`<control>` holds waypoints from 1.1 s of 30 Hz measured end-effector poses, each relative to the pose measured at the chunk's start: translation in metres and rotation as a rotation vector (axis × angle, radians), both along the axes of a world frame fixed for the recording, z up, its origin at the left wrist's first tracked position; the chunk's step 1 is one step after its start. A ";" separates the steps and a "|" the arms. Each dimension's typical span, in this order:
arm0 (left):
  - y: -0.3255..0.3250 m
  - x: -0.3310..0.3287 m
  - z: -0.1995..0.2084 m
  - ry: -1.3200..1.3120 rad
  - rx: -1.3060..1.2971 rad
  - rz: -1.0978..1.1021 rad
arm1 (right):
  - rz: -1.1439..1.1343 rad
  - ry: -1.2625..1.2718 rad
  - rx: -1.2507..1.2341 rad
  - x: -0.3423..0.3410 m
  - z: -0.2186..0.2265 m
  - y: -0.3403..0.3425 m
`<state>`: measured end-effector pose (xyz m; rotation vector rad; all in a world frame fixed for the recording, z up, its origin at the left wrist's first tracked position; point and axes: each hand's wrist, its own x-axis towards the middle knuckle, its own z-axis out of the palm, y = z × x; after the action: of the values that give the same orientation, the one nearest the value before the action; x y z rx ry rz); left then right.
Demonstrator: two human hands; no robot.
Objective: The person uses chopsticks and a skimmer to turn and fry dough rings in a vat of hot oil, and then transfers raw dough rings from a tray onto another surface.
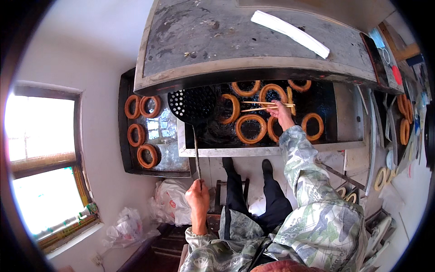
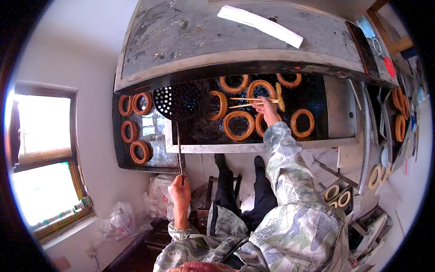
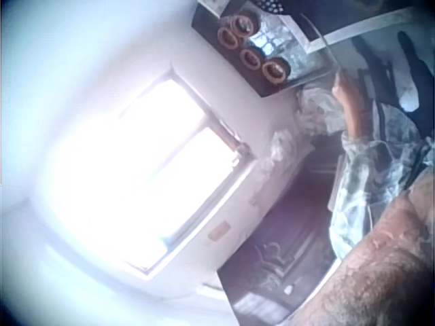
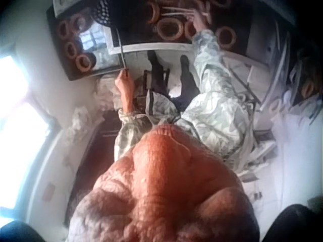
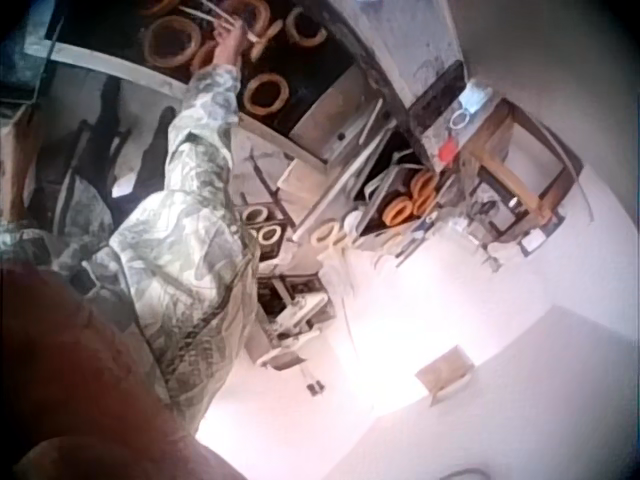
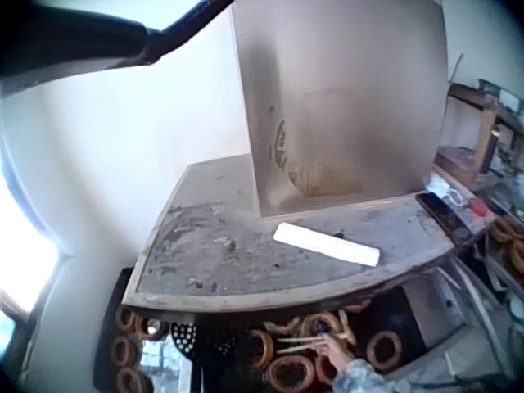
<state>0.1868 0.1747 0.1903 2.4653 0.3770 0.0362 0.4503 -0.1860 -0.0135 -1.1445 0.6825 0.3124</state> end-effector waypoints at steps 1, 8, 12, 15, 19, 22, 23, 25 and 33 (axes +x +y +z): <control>-0.002 0.000 -0.003 -0.015 -0.007 -0.019 | -0.005 0.002 -0.044 -0.003 0.008 -0.003; -0.014 0.008 -0.022 0.016 0.067 -0.097 | 0.014 -0.227 -0.236 -0.015 0.073 -0.020; -0.011 0.026 -0.033 0.064 0.128 -0.146 | -0.138 -0.345 -0.179 0.000 0.082 -0.016; -0.013 0.045 -0.045 0.082 0.150 -0.196 | -0.226 -0.304 -0.201 0.026 0.049 -0.014; -0.001 0.059 -0.058 0.096 0.215 -0.211 | -0.211 -0.212 -0.359 0.047 0.025 0.020; -0.002 0.067 -0.064 0.091 0.232 -0.220 | -0.371 -0.157 -0.265 0.065 0.003 0.028; -0.002 0.068 -0.064 0.099 0.229 -0.227 | -0.422 -0.155 -0.222 0.070 -0.003 0.032; 0.005 0.065 -0.065 0.118 0.236 -0.213 | -0.454 -0.121 -0.120 0.079 -0.008 0.052; 0.010 0.064 -0.062 0.126 0.213 -0.224 | -0.517 -0.010 0.412 0.048 -0.069 0.010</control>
<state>0.2506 0.1848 0.1280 2.7140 0.1548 -0.1824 0.4986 -0.1757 -0.0824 -0.5507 0.8332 0.0020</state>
